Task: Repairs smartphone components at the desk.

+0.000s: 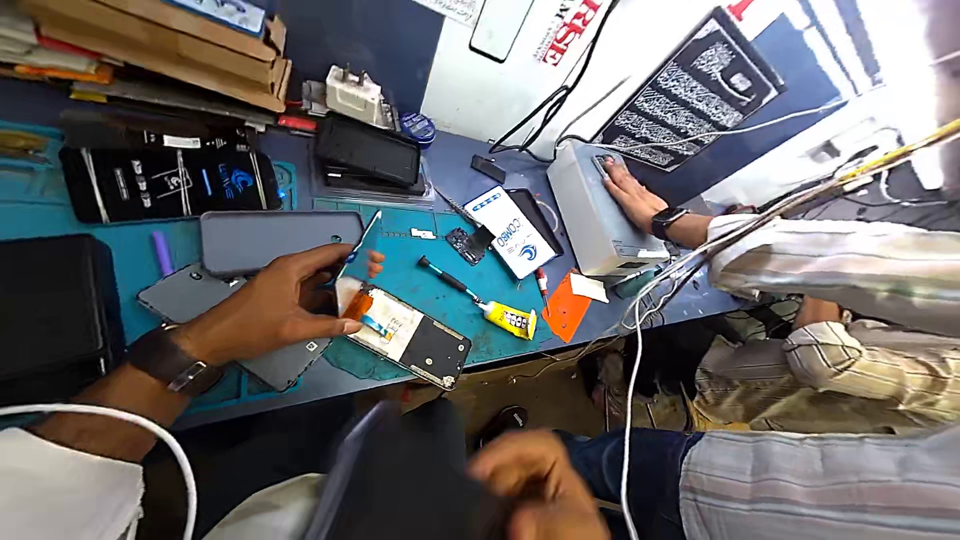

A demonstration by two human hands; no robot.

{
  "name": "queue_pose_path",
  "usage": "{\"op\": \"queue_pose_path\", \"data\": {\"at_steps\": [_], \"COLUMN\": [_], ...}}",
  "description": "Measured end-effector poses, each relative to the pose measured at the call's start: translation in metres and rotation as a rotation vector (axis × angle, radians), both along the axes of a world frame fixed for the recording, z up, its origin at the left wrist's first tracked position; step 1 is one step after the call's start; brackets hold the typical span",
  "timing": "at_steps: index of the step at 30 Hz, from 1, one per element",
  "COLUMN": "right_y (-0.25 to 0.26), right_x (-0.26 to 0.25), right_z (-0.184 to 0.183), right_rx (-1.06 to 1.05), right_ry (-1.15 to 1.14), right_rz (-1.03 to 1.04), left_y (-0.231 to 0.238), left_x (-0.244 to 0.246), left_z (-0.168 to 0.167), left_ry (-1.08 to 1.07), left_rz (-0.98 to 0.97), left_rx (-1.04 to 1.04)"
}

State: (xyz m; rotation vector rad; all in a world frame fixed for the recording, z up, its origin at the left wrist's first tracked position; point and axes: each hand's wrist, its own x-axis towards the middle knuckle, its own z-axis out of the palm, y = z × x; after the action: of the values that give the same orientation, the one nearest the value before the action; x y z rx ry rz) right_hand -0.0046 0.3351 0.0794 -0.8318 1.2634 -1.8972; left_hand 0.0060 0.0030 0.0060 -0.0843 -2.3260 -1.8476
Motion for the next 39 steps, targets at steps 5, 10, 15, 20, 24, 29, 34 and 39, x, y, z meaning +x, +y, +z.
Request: {"op": "queue_pose_path", "data": {"at_steps": [5,10,15,20,24,29,34,39], "right_y": [0.065,0.067,0.059,0.067,0.081,0.094,0.101,0.095], "right_x": [-0.08,-0.143,-0.185,-0.204,-0.192,-0.189,-0.175,-0.099], "right_z": [-0.051,-0.079,-0.088,-0.082,-0.08,-0.104,-0.13,-0.204], "right_rx": [0.273,0.451,0.633,0.6,0.454,0.45,0.31,0.621], "right_ry": [0.014,-0.062,0.057,-0.093,-0.182,0.179,0.323,0.268], "right_rz": [-0.928,-1.271,-1.225,-1.195,-1.182,-1.259,-1.37,-1.467], "left_y": [0.001,0.002,0.001,0.002,0.002,0.001,-0.001,0.001], "left_x": [0.001,0.001,0.001,0.001,0.001,0.001,0.0,0.0], "left_z": [0.0,0.003,-0.001,-0.002,-0.001,0.001,-0.001,-0.005], "left_ry": [0.008,-0.011,-0.015,-0.04,-0.044,-0.057,-0.063,-0.057], "left_rz": [-0.007,0.0,-0.004,0.008,0.005,-0.011,-0.021,0.01], "left_rx": [0.032,0.015,0.04,0.052,0.061,0.033,0.032,0.047]}}
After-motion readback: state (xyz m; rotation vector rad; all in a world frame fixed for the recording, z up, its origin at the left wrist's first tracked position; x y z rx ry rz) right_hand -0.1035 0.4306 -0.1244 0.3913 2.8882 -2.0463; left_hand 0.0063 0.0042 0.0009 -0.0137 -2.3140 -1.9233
